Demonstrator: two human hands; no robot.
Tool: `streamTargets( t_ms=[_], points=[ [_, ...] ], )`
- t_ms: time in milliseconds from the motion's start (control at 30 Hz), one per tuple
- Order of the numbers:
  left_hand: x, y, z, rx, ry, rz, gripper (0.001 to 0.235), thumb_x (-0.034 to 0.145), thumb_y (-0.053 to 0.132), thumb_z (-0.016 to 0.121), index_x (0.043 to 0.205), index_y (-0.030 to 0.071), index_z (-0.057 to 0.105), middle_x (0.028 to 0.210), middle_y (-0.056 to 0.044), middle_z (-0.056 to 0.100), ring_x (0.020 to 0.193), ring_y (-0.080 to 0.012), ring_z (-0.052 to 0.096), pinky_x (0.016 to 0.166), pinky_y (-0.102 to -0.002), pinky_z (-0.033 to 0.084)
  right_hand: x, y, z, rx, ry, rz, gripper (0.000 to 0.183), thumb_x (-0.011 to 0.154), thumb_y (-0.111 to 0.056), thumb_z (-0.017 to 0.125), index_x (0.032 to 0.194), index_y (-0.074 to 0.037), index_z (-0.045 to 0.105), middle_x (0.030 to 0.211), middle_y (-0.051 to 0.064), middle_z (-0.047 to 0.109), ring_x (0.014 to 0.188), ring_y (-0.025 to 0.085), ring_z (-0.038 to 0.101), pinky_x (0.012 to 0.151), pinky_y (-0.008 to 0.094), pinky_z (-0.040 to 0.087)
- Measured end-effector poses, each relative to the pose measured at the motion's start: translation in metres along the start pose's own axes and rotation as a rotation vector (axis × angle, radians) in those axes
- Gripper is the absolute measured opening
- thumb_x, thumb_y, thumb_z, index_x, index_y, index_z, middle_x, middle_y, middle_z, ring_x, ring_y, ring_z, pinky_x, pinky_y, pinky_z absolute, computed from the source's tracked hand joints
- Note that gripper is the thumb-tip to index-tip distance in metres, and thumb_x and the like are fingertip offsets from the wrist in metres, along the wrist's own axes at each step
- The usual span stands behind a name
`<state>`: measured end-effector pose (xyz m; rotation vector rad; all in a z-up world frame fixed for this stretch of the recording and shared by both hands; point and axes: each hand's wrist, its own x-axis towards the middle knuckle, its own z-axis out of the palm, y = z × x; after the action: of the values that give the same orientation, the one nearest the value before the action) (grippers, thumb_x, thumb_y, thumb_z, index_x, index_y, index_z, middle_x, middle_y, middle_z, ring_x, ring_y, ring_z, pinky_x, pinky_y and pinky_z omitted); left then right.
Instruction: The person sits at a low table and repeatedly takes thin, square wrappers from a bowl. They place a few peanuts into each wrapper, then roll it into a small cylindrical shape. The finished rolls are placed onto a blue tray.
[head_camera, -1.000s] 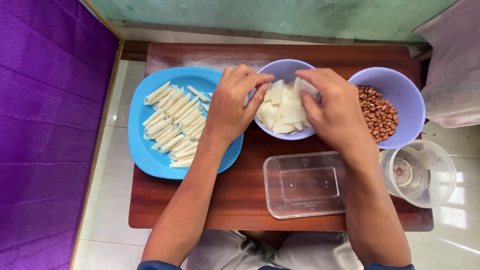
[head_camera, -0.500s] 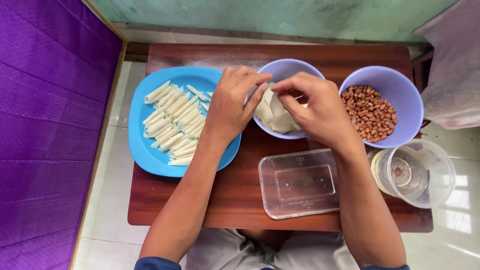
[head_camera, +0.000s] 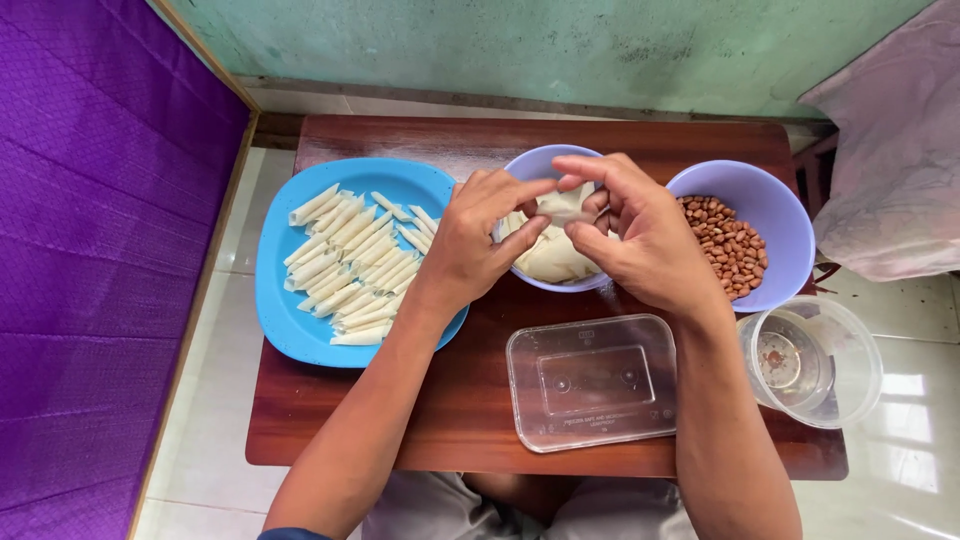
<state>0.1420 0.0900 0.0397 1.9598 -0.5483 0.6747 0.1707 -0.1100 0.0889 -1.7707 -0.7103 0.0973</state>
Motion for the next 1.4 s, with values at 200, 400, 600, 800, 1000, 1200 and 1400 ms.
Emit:
streamTargets(
  t_ms=[200, 400, 600, 800, 1000, 1200, 1400],
  points=[
    [0.001, 0.0, 0.002, -0.085, -0.007, -0.008, 0.039, 0.097, 0.015, 0.074, 0.135, 0.017, 0.065, 0.093, 0.0, 0.066, 0.089, -0.0167, 0.064, 0.083, -0.031, 0.05, -0.002, -0.002, -0.013, -0.095, -0.018, 0.009, 0.036, 0.092, 0.0, 0.072, 0.128, -0.003, 0.07, 0.099, 0.009, 0.075, 0.086, 0.009, 0.062, 0.065, 0.023, 0.053],
    [0.001, 0.005, 0.001, -0.109, -0.023, 0.0, 0.038, 0.097, 0.018, 0.075, 0.134, 0.011, 0.065, 0.096, -0.005, 0.07, 0.09, -0.018, 0.068, 0.078, -0.03, 0.054, -0.004, 0.008, -0.013, 0.016, -0.062, 0.044, 0.029, 0.096, 0.002, 0.067, 0.124, 0.0, 0.068, 0.102, 0.011, 0.073, 0.084, 0.011, 0.066, 0.072, 0.028, 0.06],
    [0.001, 0.008, 0.005, -0.168, 0.028, -0.025, 0.031, 0.099, 0.008, 0.07, 0.129, 0.01, 0.067, 0.093, -0.005, 0.069, 0.069, -0.0149, 0.071, 0.064, -0.027, 0.061, -0.003, 0.009, -0.013, -0.024, -0.057, 0.097, 0.032, 0.091, 0.006, 0.066, 0.123, 0.001, 0.068, 0.093, 0.015, 0.074, 0.068, 0.017, 0.073, 0.059, 0.029, 0.063],
    [0.004, 0.014, 0.004, -0.092, -0.015, 0.037, 0.027, 0.101, 0.008, 0.068, 0.128, 0.011, 0.067, 0.091, -0.005, 0.067, 0.069, -0.0181, 0.071, 0.062, -0.029, 0.062, -0.005, -0.002, -0.017, -0.167, -0.128, 0.129, 0.035, 0.089, 0.005, 0.065, 0.122, -0.005, 0.07, 0.087, 0.014, 0.075, 0.068, 0.018, 0.072, 0.056, 0.032, 0.062],
    [-0.001, 0.019, 0.008, 0.025, -0.005, 0.048, 0.028, 0.107, 0.019, 0.057, 0.133, 0.011, 0.066, 0.079, -0.007, 0.069, 0.061, -0.0181, 0.066, 0.06, -0.03, 0.06, -0.01, -0.016, -0.015, -0.166, -0.186, 0.18, 0.03, 0.088, 0.004, 0.063, 0.115, -0.004, 0.071, 0.085, 0.016, 0.077, 0.061, 0.022, 0.078, 0.052, 0.034, 0.065],
    [0.001, 0.022, 0.001, 0.075, -0.018, 0.055, 0.03, 0.107, 0.024, 0.057, 0.134, 0.011, 0.063, 0.077, -0.009, 0.069, 0.062, -0.0186, 0.065, 0.061, -0.03, 0.058, -0.007, -0.013, -0.022, -0.197, -0.089, 0.134, 0.028, 0.09, 0.002, 0.064, 0.117, -0.002, 0.07, 0.087, 0.015, 0.075, 0.064, 0.019, 0.077, 0.055, 0.032, 0.063],
    [0.002, 0.02, 0.004, 0.047, -0.029, 0.103, 0.041, 0.1, 0.015, 0.071, 0.139, 0.011, 0.059, 0.101, -0.008, 0.069, 0.09, -0.0211, 0.072, 0.072, -0.031, 0.061, -0.01, -0.006, -0.02, -0.273, -0.001, 0.043, 0.017, 0.087, 0.002, 0.069, 0.099, -0.006, 0.077, 0.081, 0.009, 0.075, 0.07, 0.016, 0.075, 0.059, 0.032, 0.061]
  ],
)
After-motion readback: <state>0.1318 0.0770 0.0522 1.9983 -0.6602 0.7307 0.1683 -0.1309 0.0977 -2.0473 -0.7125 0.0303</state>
